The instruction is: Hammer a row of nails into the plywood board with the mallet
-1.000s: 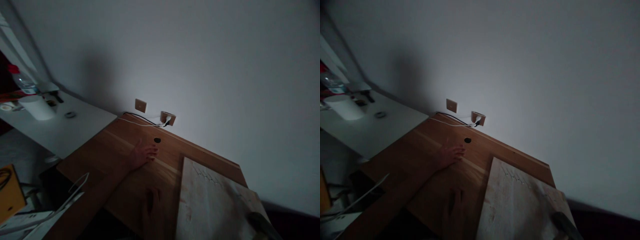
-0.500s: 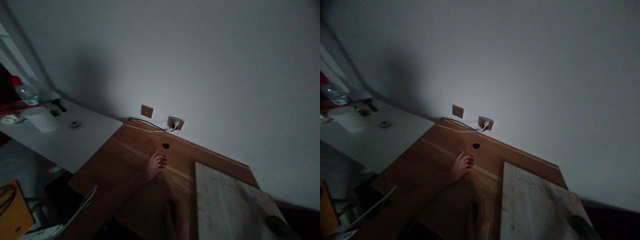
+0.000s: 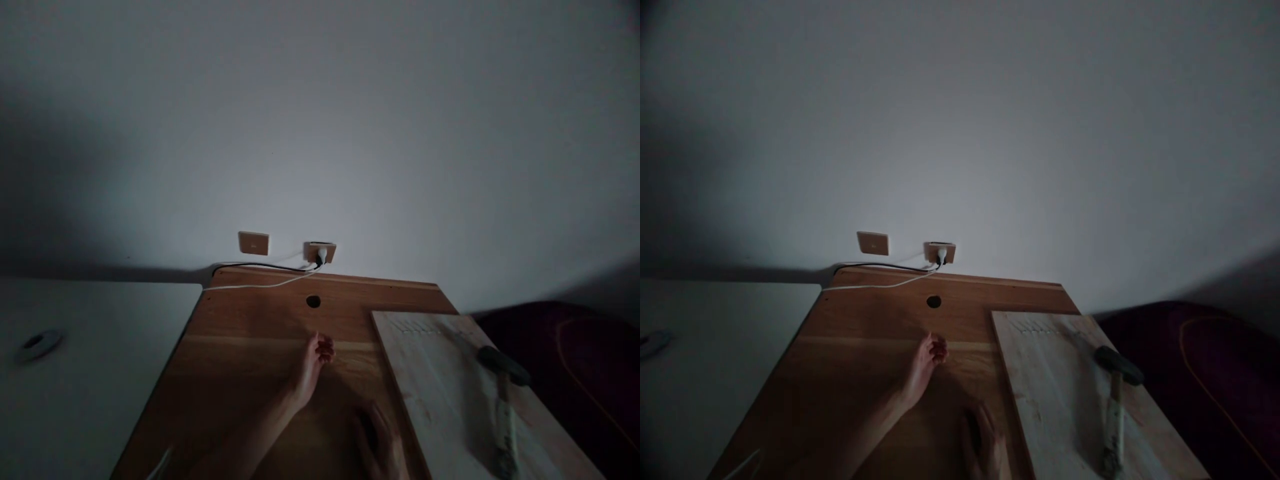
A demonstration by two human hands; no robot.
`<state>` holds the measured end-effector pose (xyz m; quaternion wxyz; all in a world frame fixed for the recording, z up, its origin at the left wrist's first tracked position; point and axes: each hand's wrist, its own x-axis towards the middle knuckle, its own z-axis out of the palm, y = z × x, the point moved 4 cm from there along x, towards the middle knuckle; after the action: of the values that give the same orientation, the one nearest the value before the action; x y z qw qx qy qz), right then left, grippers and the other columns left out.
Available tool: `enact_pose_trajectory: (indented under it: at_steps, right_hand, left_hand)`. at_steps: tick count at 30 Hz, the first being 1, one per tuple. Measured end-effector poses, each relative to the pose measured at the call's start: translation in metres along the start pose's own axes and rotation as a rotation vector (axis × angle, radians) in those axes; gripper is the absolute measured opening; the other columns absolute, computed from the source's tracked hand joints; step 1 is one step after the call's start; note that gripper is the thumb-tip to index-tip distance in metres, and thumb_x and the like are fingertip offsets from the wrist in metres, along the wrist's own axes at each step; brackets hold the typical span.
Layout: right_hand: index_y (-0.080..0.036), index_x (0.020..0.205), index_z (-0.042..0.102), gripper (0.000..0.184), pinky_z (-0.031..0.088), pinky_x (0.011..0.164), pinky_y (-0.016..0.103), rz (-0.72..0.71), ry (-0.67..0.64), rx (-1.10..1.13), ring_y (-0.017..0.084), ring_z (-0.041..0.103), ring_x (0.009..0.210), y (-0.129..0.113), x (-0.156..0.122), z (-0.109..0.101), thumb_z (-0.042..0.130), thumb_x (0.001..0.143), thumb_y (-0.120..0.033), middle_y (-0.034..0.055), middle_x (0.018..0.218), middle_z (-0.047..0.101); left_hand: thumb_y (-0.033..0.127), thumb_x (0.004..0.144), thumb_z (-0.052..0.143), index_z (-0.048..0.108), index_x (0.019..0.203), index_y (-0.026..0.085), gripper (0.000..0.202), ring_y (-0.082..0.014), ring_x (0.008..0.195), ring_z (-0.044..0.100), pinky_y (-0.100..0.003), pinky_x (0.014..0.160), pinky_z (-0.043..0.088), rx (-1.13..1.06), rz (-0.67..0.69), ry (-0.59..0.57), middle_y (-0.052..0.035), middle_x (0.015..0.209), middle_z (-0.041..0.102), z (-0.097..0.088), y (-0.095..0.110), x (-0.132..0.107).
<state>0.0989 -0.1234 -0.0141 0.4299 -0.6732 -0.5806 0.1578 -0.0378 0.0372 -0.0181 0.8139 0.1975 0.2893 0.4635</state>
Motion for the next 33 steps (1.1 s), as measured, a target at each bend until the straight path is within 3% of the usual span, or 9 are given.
enact_pose_trajectory:
  at_steps: [8, 13, 19, 28, 33]
  right_hand:
    - [-0.022, 0.108, 0.076, 0.030, 0.065, 0.082, 0.032, -0.053, -0.085, -0.087, 0.025, 0.078, 0.092, -0.020, 0.006, -0.006, 0.053, 0.107, -0.041, 0.0115, 0.102, 0.079]
    - [-0.021, 0.109, 0.074, 0.023, 0.062, 0.093, 0.036, -0.020, -0.104, -0.120, 0.027, 0.076, 0.102, -0.022, 0.008, -0.007, 0.054, 0.104, -0.033, 0.0124, 0.109, 0.077]
    - [-0.021, 0.109, 0.069, 0.019, 0.058, 0.088, 0.034, -0.076, -0.162, -0.075, 0.025, 0.071, 0.097, -0.026, 0.011, -0.005, 0.053, 0.100, -0.025, 0.0099, 0.103, 0.073]
    - [-0.021, 0.102, 0.069, 0.014, 0.056, 0.087, 0.034, -0.100, -0.143, -0.041, 0.024, 0.069, 0.095, -0.026, 0.013, -0.005, 0.056, 0.099, -0.024, 0.0080, 0.099, 0.071]
    - [-0.023, 0.107, 0.069, 0.014, 0.057, 0.092, 0.035, -0.116, -0.106, -0.028, 0.025, 0.071, 0.100, -0.019, 0.009, -0.003, 0.058, 0.103, -0.030, 0.0080, 0.105, 0.073]
  left_hand:
    - [0.067, 0.066, 0.092, 0.074, 0.082, 0.014, 0.059, -0.0167, 0.076, 0.065, -0.030, 0.072, 0.049, 0.049, -0.039, 0.008, -0.0054, 0.082, 0.072, -0.007, -0.003, 0.006]
    - [0.059, 0.070, 0.091, 0.075, 0.085, 0.014, 0.050, -0.0167, 0.077, 0.066, -0.029, 0.074, 0.052, 0.040, -0.085, -0.011, -0.0050, 0.082, 0.072, -0.004, 0.002, 0.009]
    - [0.058, 0.070, 0.090, 0.076, 0.085, 0.015, 0.048, -0.0175, 0.078, 0.066, -0.030, 0.076, 0.054, 0.091, -0.083, 0.007, -0.0055, 0.083, 0.073, -0.003, 0.006, 0.003]
    - [0.070, 0.070, 0.085, 0.077, 0.086, 0.016, 0.057, -0.0209, 0.081, 0.066, -0.032, 0.075, 0.053, 0.401, 0.029, -0.039, -0.0081, 0.089, 0.075, 0.003, 0.003, -0.010]
    - [0.071, 0.076, 0.080, 0.075, 0.092, 0.019, 0.055, -0.0218, 0.081, 0.066, -0.033, 0.079, 0.053, 0.593, 0.130, -0.031, -0.0054, 0.087, 0.073, -0.005, -0.004, -0.006]
